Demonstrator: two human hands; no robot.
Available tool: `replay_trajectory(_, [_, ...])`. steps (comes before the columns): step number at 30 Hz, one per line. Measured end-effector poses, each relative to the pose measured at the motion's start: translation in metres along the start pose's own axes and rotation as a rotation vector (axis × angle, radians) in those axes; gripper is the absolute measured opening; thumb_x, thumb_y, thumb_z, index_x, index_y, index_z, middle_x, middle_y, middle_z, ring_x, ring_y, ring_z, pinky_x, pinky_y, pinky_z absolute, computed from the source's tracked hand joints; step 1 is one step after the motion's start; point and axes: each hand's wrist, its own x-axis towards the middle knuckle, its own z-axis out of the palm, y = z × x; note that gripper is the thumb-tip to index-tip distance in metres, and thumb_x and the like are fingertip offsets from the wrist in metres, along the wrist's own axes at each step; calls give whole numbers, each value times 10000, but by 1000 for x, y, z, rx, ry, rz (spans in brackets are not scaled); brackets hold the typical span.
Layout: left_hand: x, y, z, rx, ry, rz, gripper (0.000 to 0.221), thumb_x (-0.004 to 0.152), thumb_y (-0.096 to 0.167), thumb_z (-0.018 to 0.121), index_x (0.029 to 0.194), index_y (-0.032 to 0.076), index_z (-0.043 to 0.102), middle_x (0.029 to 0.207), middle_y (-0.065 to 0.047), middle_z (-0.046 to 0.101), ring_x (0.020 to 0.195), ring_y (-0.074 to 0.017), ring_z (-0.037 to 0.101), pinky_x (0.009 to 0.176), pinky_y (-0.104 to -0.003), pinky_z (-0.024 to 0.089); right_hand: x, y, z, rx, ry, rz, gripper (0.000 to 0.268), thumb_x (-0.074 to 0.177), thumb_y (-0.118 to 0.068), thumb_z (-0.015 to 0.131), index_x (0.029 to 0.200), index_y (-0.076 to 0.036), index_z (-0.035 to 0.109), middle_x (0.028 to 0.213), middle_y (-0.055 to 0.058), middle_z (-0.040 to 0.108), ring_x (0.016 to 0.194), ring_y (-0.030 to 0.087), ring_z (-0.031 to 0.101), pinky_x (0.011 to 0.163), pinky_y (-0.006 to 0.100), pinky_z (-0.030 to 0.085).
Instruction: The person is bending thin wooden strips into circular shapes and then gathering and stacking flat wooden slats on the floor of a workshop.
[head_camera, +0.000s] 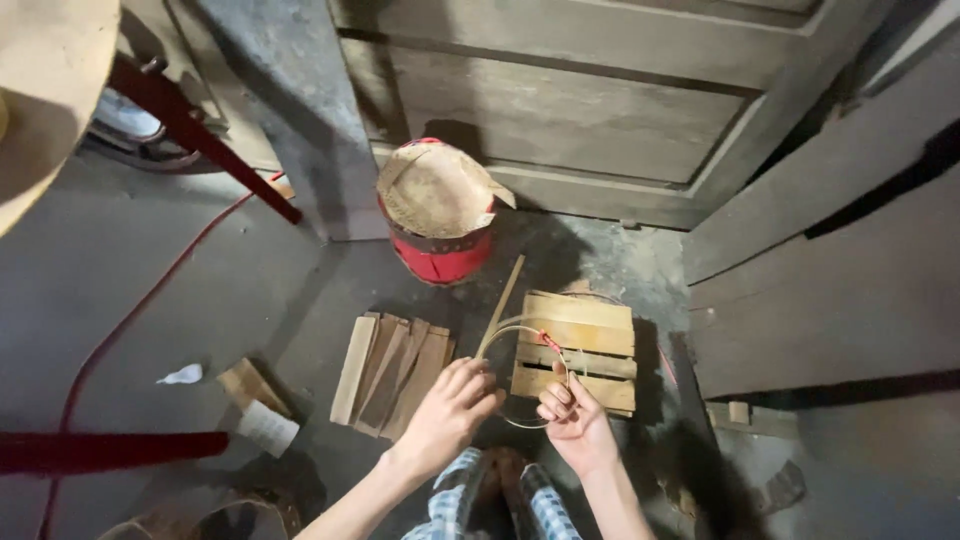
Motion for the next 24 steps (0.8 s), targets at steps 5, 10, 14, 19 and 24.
replay_trajectory(5, [24,11,28,67,-107,50,190,955,55,584,1119,-10,655,1129,-190,590,1239,-416,493,1136,-566,382,-22,-23,24,87,18,-43,384,1078,-403,449,1143,-69,626,715,2,421,540,122,374,498,254,341])
replay_trajectory(10, [30,16,41,111,-166,35,208,875,-14,610,1076,-8,665,1111,-191,583,1255,-425,476,1194,-594,336,-22,-38,7,36,-27,-84,284,1081,-356,487,1010,-114,618,714,-17,464,586,126,414,541,264,355])
replay_trajectory(14, [30,22,37,-110,-35,-85,712,775,-133,520,1457,66,490,1494,-231,426,1477,-480,305,1234,-676,213,-23,-43,5,20,-96,-88,274,1089,-303,449,873,-153,524,691,-23,395,642,148,377,632,288,339])
replay_trajectory(19, [44,36,24,-520,299,-489,600,1019,388,437,1538,90,400,1641,-172,321,1564,-346,257,1243,-576,238,-30,-46,18,-84,-166,-101,293,1073,-316,481,814,-180,460,702,-44,343,671,138,354,634,299,299])
replay_trajectory(24, [47,26,54,-1483,81,-1120,1243,670,683,663,1638,282,-7,1667,-48,336,1287,-206,579,941,-349,529,-53,-52,69,-136,-487,-77,330,1088,-365,423,848,-149,492,632,-51,329,533,87,284,526,251,280])
